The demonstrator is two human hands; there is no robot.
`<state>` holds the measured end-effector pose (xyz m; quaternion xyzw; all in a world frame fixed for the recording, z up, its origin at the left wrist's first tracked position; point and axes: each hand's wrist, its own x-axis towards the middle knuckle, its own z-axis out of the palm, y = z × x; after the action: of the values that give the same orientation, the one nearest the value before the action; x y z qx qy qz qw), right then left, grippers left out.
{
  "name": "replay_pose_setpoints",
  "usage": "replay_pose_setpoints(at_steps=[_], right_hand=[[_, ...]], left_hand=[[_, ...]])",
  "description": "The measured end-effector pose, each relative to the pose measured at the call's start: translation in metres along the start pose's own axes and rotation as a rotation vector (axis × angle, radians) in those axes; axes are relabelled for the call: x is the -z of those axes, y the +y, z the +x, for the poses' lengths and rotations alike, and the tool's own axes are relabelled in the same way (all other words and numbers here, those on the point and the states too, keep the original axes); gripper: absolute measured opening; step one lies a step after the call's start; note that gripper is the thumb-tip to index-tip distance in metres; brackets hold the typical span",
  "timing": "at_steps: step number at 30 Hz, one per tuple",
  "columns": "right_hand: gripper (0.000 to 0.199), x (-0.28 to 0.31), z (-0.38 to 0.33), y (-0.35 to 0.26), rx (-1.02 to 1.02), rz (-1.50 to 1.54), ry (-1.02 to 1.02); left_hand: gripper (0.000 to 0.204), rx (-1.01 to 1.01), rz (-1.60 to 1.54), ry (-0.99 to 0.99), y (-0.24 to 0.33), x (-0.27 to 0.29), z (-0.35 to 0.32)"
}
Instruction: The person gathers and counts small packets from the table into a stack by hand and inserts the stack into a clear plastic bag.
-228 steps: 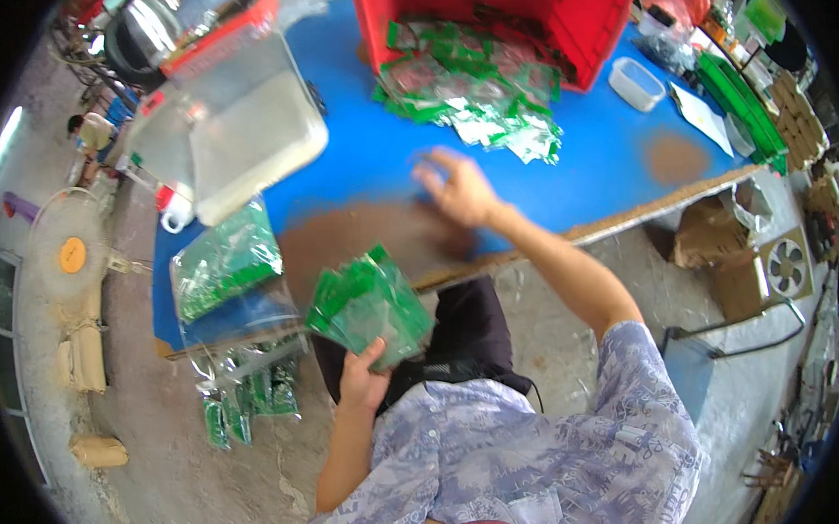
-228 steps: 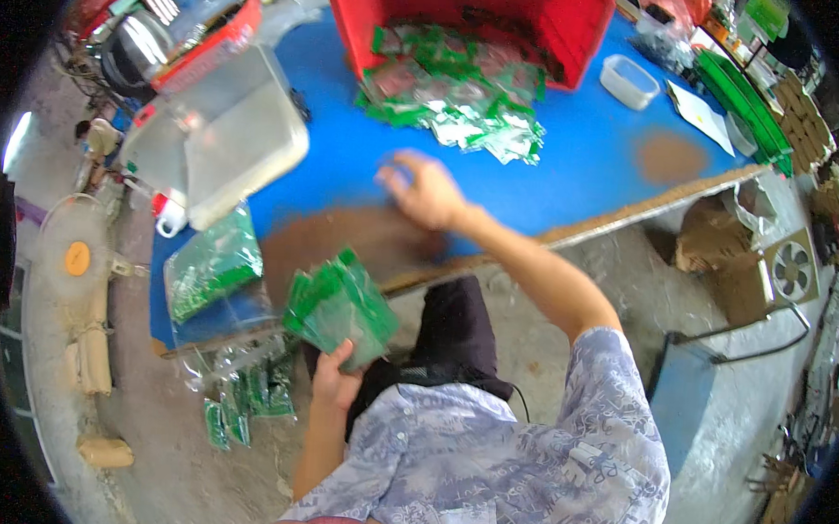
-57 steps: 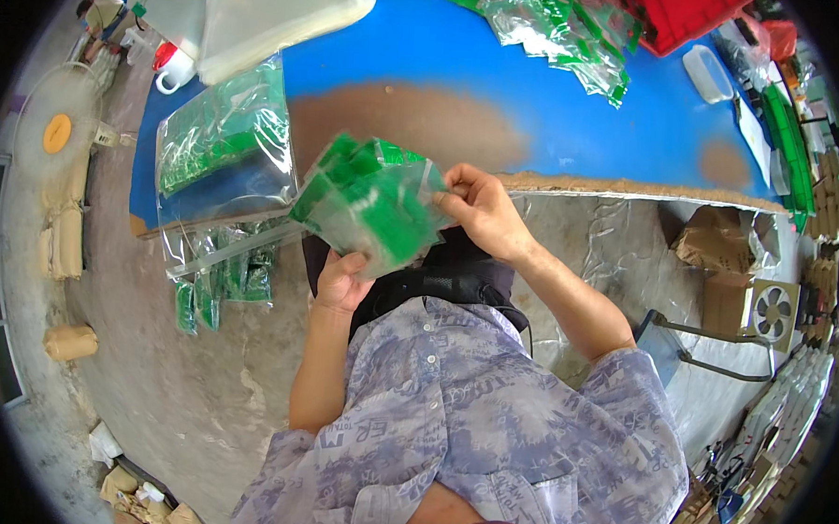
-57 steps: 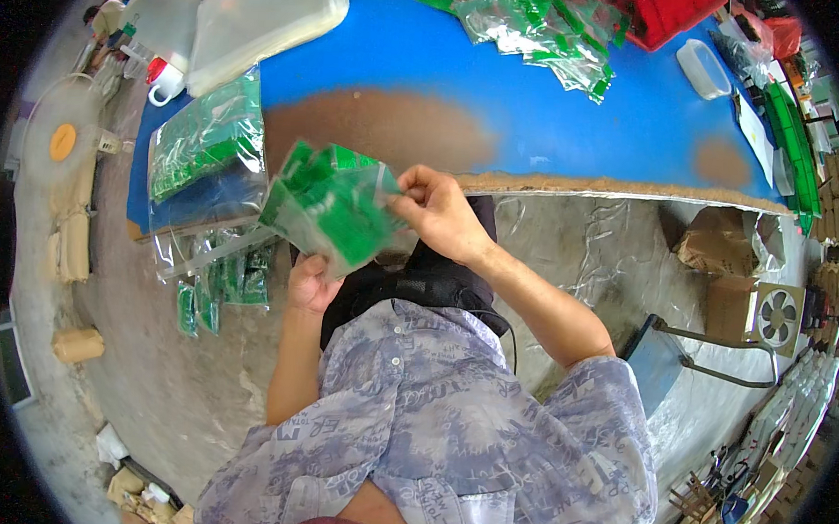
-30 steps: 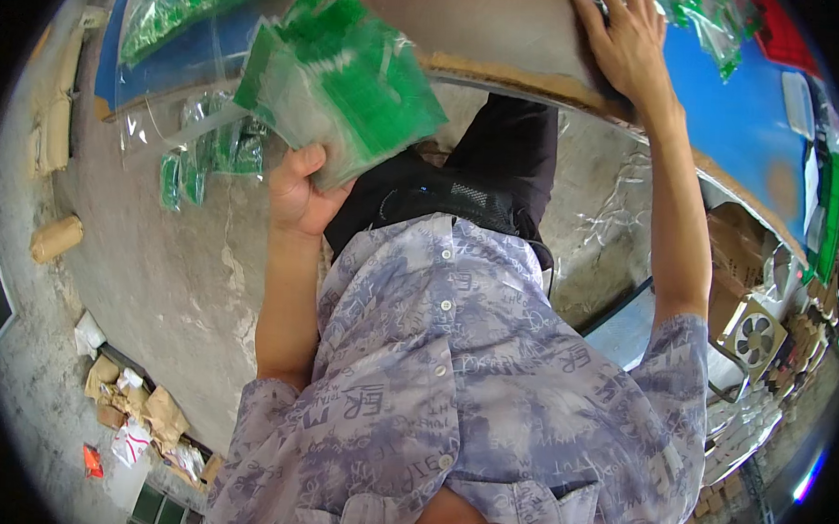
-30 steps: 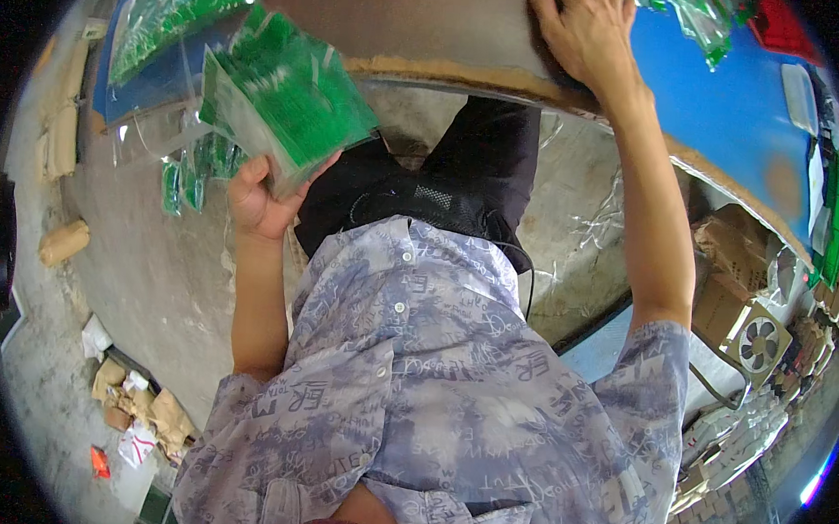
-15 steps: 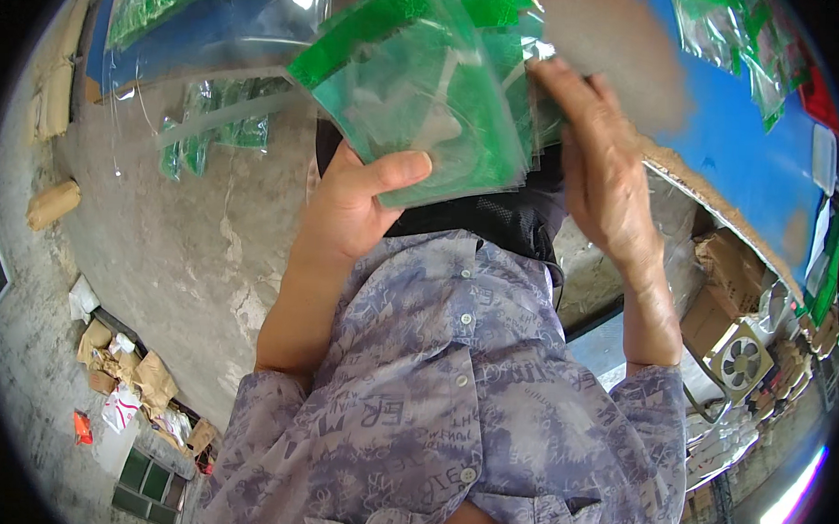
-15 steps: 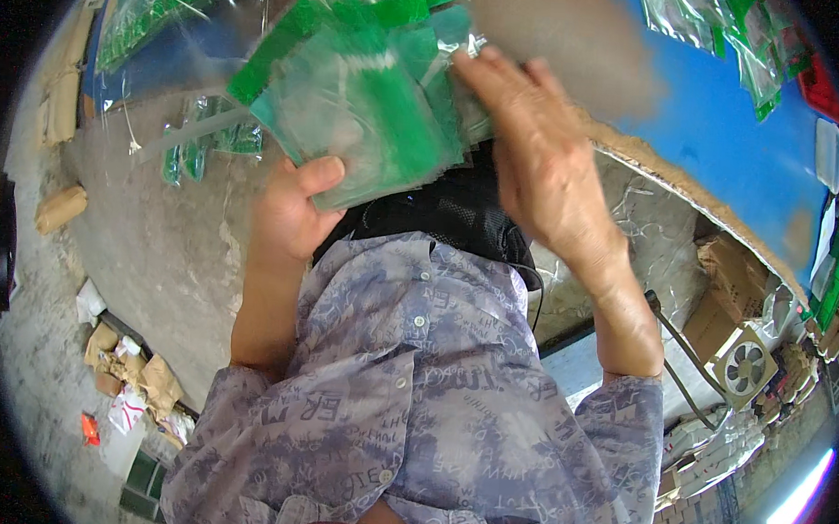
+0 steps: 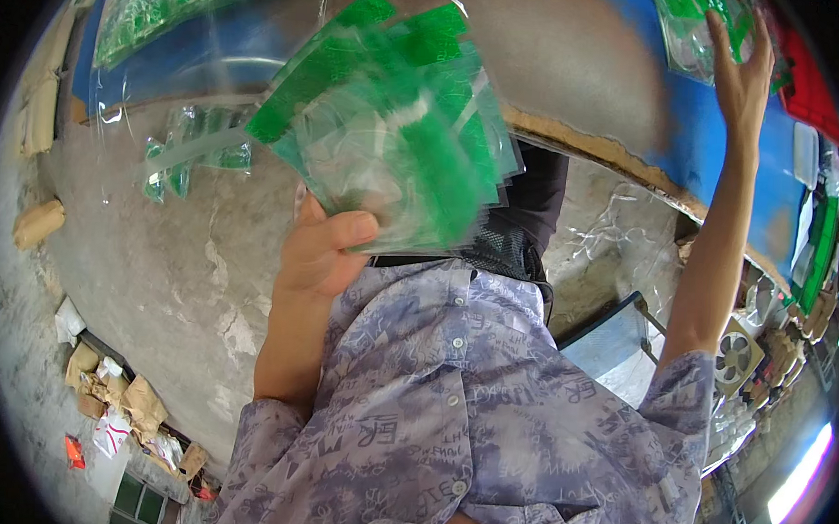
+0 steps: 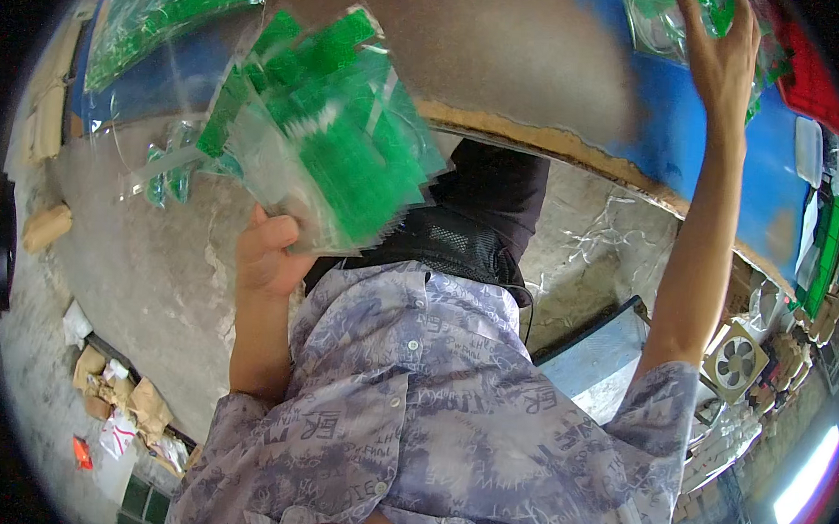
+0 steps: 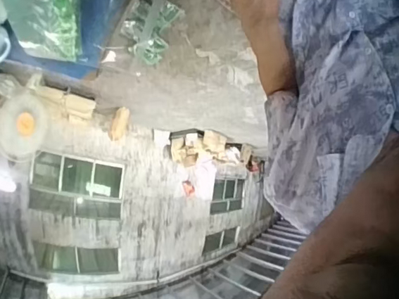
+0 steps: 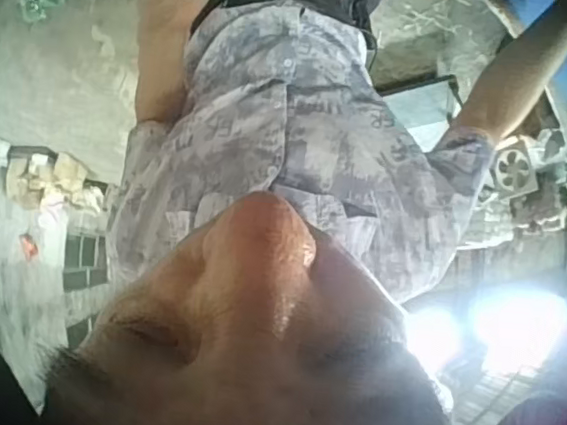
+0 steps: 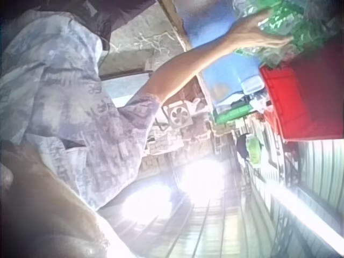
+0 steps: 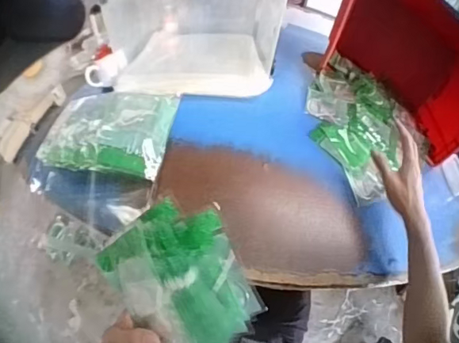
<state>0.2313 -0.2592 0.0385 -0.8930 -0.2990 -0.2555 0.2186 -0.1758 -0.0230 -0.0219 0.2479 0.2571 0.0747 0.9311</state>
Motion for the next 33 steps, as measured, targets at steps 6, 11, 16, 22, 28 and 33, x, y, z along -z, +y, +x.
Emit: replay_pose_setpoints(at_steps=[6,11,16,22,28,33], right_hand=[[0.074,-0.108,-0.015,0.097,0.024,-0.428,-0.166],[0.083,-0.053,-0.041,-0.026,0.056,-0.062,-0.36],[0.088,-0.001,-0.047,-0.08,0.047,0.113,-0.261],[0.052,-0.025,-0.083,-0.123,0.296,0.176,-0.288],[0.017,-0.006,-0.099,-0.155,0.148,0.616,0.083],[0.02,0.019,-0.167,-0.2,-0.682,1.657,-0.386]], left_hand=[[0.075,-0.01,-0.041,-0.02,-0.01,0.018,0.002],[0.075,-0.034,-0.056,0.018,-0.008,0.015,0.002],[0.075,-0.065,-0.017,-0.014,-0.004,0.0,0.004],[0.07,-0.054,-0.097,-0.051,-0.014,0.013,0.008],[0.083,-0.006,-0.262,-0.208,-0.027,0.016,0.016],[0.08,-0.026,-0.256,-0.274,-0.03,-0.028,0.024]])
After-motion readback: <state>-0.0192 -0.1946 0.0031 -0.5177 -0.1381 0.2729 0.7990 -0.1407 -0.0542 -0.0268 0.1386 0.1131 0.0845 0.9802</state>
